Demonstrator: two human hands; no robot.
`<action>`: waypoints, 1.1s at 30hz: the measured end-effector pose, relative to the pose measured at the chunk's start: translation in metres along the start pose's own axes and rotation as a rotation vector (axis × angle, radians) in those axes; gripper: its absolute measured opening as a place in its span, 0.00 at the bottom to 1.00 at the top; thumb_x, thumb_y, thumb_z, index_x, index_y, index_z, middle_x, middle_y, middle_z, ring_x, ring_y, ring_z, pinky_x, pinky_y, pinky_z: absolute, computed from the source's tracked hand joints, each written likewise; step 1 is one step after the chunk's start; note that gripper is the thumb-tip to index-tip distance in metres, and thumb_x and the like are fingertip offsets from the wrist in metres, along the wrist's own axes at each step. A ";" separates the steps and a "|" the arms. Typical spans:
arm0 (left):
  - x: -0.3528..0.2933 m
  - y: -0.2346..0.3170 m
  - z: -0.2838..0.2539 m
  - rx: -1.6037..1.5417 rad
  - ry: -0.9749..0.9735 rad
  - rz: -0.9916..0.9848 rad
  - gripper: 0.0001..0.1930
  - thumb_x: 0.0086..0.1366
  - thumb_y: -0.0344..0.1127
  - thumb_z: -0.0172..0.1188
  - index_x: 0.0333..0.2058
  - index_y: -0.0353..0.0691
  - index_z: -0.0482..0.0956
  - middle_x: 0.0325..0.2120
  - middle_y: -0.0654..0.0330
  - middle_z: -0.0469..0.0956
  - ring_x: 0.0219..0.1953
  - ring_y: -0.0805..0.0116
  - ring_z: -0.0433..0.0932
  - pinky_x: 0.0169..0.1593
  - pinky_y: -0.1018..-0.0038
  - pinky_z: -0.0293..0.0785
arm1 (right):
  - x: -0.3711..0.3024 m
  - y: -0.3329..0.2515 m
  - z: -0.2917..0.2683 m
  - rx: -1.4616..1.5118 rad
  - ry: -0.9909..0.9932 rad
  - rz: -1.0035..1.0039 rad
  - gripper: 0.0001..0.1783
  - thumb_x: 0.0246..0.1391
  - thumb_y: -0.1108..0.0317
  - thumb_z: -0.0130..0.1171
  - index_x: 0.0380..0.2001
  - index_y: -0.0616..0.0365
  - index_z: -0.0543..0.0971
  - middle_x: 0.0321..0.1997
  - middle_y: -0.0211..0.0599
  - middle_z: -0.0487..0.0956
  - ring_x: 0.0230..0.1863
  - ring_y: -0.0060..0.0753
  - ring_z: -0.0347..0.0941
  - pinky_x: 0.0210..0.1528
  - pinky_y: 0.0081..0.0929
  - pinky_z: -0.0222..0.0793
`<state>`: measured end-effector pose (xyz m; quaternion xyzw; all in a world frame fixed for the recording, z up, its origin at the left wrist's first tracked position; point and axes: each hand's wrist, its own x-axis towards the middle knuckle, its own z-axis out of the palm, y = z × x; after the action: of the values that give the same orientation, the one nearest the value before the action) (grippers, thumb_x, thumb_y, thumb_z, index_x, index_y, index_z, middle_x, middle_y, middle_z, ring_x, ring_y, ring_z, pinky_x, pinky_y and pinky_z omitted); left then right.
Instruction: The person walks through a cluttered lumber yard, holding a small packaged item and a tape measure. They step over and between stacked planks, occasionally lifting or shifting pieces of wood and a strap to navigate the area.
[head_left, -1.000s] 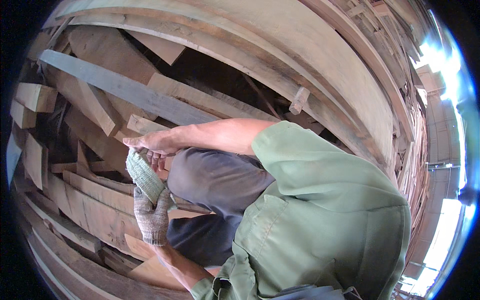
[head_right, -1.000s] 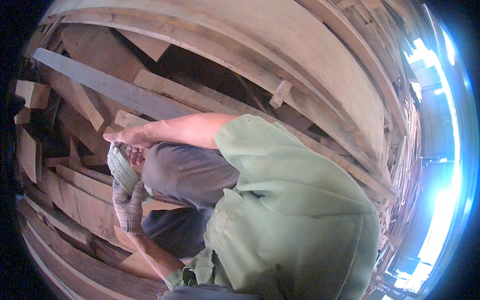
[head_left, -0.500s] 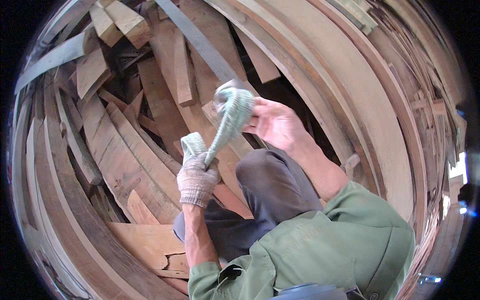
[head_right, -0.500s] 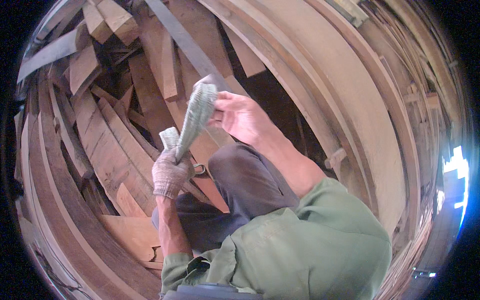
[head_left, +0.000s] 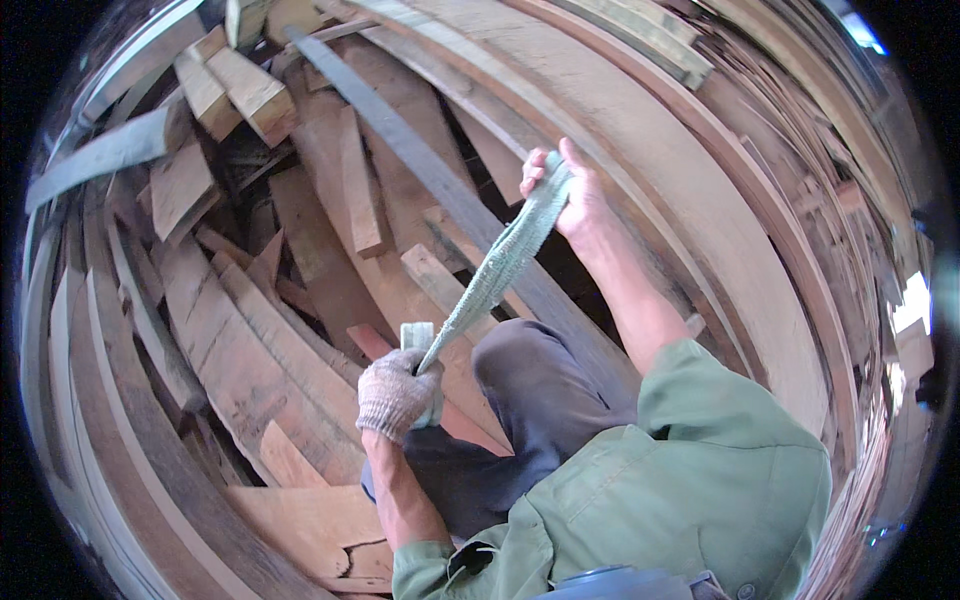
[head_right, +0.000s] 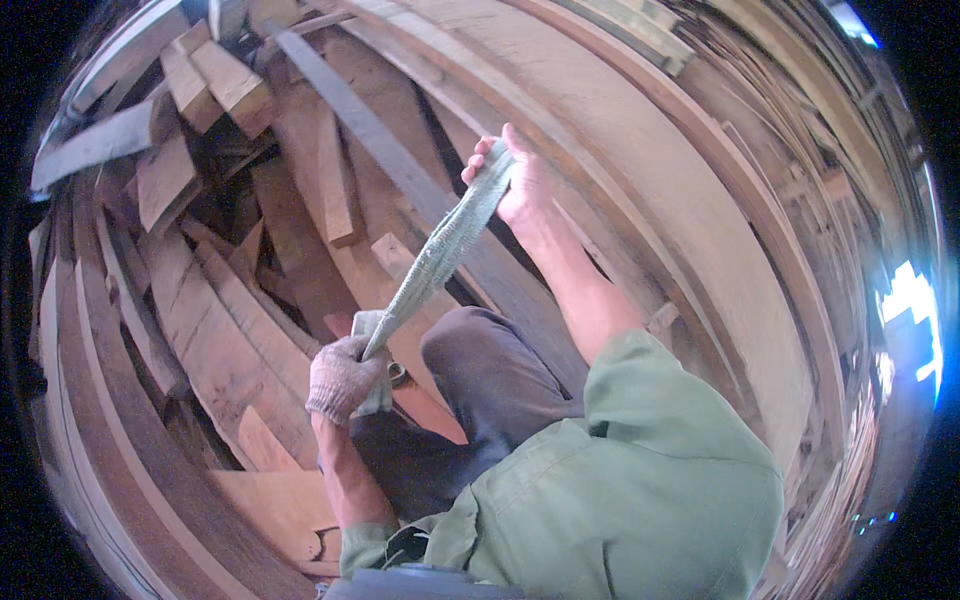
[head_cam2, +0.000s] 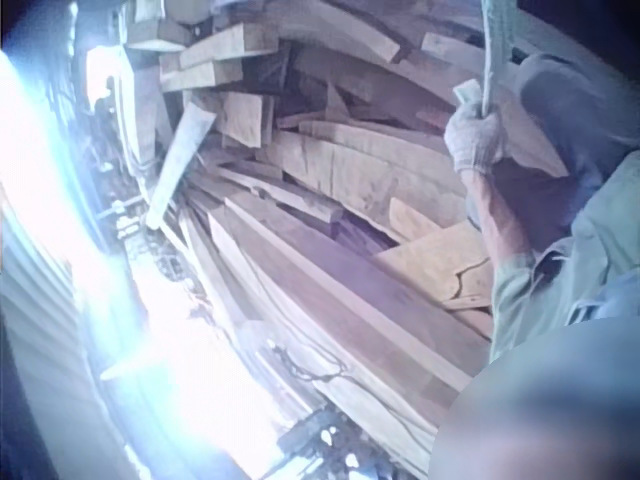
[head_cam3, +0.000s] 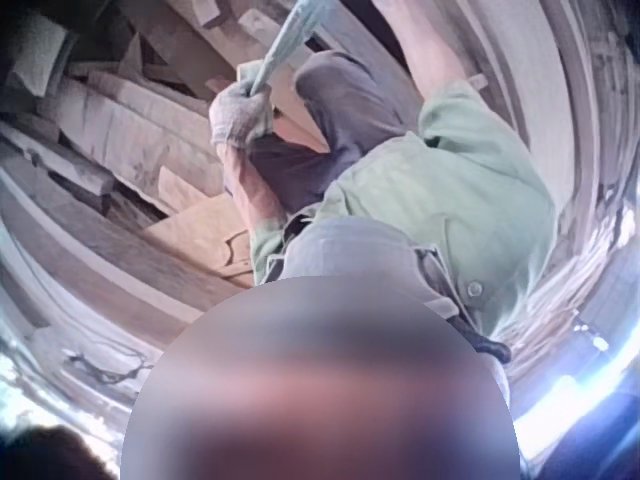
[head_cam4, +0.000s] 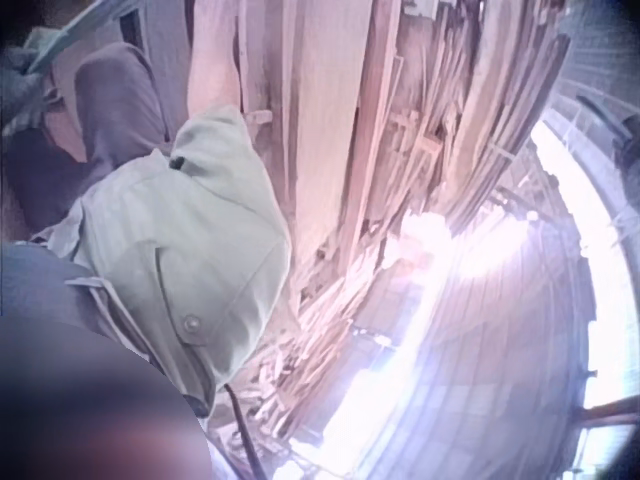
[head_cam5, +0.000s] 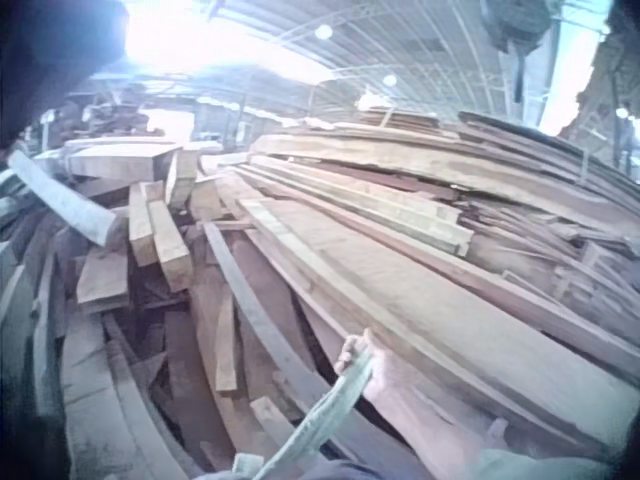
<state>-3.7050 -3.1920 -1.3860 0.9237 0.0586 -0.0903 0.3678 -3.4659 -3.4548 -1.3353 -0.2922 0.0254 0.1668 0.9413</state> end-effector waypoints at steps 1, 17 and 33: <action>-0.001 -0.001 0.000 -0.042 -0.043 0.015 0.16 0.56 0.46 0.61 0.37 0.43 0.85 0.30 0.50 0.83 0.33 0.55 0.83 0.39 0.64 0.76 | 0.008 -0.004 -0.021 -0.012 0.104 -0.021 0.28 0.56 0.48 0.63 0.38 0.66 0.72 0.30 0.40 0.74 0.29 0.36 0.72 0.36 0.38 0.73; -0.004 -0.004 0.017 -0.270 -0.296 -0.270 0.18 0.60 0.47 0.62 0.34 0.34 0.84 0.21 0.54 0.81 0.24 0.68 0.78 0.33 0.68 0.74 | 0.018 0.002 -0.242 -0.314 0.805 -0.184 0.19 0.47 0.66 0.72 0.40 0.52 0.74 0.29 0.32 0.77 0.26 0.30 0.74 0.29 0.39 0.73; 0.091 0.063 0.112 -0.147 -0.512 -0.061 0.22 0.64 0.52 0.59 0.37 0.34 0.83 0.23 0.46 0.80 0.27 0.60 0.79 0.36 0.66 0.73 | -0.022 -0.057 -0.357 -1.206 1.440 -0.260 0.40 0.50 0.64 0.67 0.57 0.77 0.58 0.55 0.68 0.73 0.59 0.59 0.70 0.60 0.42 0.68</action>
<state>-3.6194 -3.3112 -1.4432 0.8395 -0.0021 -0.3274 0.4337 -3.4505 -3.7048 -1.5965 -0.7626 0.4767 -0.1748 0.4009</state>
